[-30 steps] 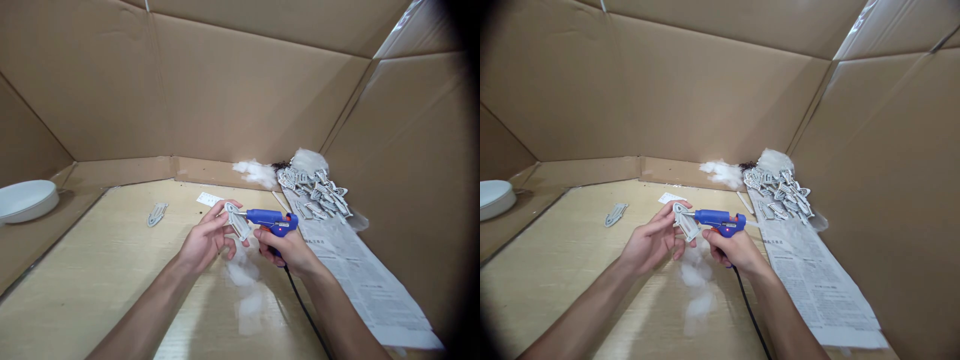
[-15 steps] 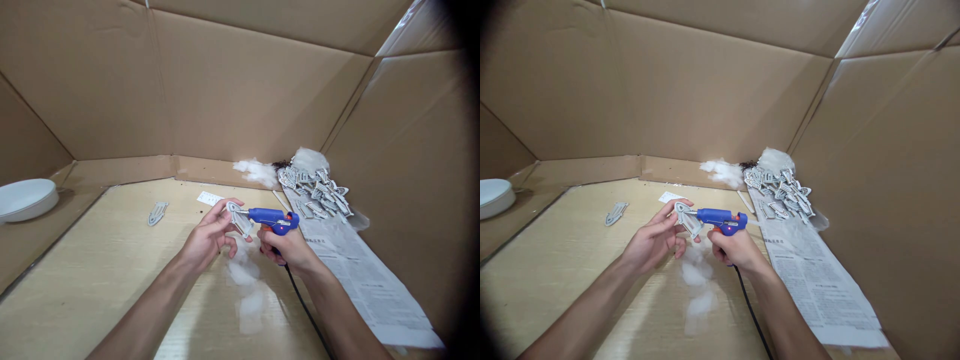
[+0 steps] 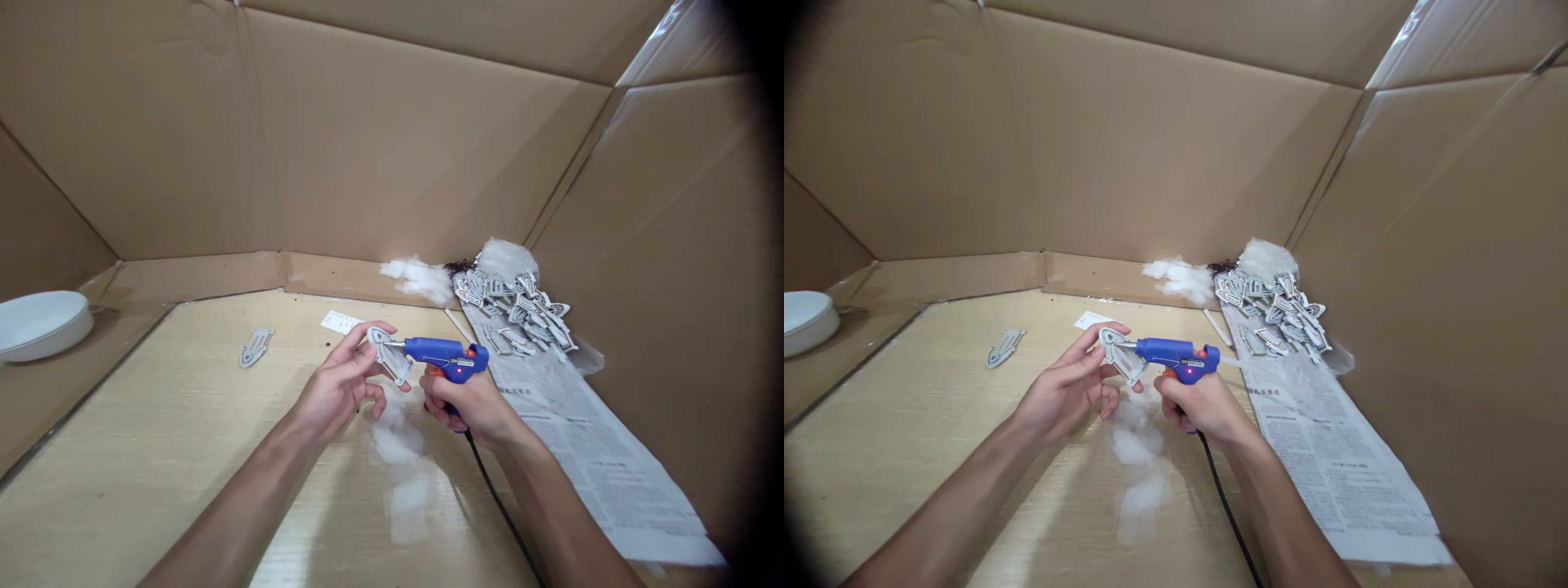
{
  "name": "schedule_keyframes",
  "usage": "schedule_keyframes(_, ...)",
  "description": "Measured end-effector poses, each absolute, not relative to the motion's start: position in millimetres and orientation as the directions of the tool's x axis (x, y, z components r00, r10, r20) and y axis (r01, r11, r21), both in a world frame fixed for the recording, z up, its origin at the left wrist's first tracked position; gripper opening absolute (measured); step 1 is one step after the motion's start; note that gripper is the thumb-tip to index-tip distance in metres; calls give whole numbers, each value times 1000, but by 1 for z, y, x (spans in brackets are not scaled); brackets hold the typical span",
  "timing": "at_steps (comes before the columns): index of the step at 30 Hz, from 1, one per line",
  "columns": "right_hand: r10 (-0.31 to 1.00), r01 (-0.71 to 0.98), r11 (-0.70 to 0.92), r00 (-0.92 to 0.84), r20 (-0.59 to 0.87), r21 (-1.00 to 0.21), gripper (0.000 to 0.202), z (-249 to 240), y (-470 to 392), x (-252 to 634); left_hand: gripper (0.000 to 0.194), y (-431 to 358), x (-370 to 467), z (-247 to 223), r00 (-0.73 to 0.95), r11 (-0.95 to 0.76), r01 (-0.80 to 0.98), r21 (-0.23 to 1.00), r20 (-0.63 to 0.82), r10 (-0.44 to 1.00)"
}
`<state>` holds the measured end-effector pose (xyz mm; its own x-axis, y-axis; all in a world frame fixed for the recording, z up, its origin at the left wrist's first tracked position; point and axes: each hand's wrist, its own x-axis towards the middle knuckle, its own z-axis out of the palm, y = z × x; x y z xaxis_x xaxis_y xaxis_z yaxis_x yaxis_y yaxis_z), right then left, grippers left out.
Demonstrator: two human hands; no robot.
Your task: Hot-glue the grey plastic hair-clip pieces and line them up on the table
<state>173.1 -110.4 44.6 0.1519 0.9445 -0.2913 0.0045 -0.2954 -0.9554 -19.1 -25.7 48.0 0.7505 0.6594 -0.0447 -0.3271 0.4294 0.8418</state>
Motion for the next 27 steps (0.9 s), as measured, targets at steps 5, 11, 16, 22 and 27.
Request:
schedule_keyframes(5, 959, -27, -264, 98, -266, -964, 38, 46, -112, 175, 42, -26, -18, 48, 750, 430, -328, 841, -45, 660)
schedule_keyframes(11, 973, 26, -212, 103, -209, -977, 49, 44, -116, 178, 44, -24, -17, 43, 702, 356, -346, 868, -12, 712)
schedule_keyframes(16, 975, 233, -188, 162, -153, -954, 54, 47, -118, 176, 48, -24, -14, 39, 644, 273, -351, 896, 18, 765)
schedule_keyframes(22, 930, 507, -194, 367, 7, -840, 45, 49, -122, 160, 51, -25, -11, 37, 609, 243, -350, 905, 23, 793)
schedule_keyframes(27, 755, 814, 113, 303, 581, -570, 27, 43, -125, 148, 44, -24, -11, 39, 557, 298, -375, 878, -44, 829)
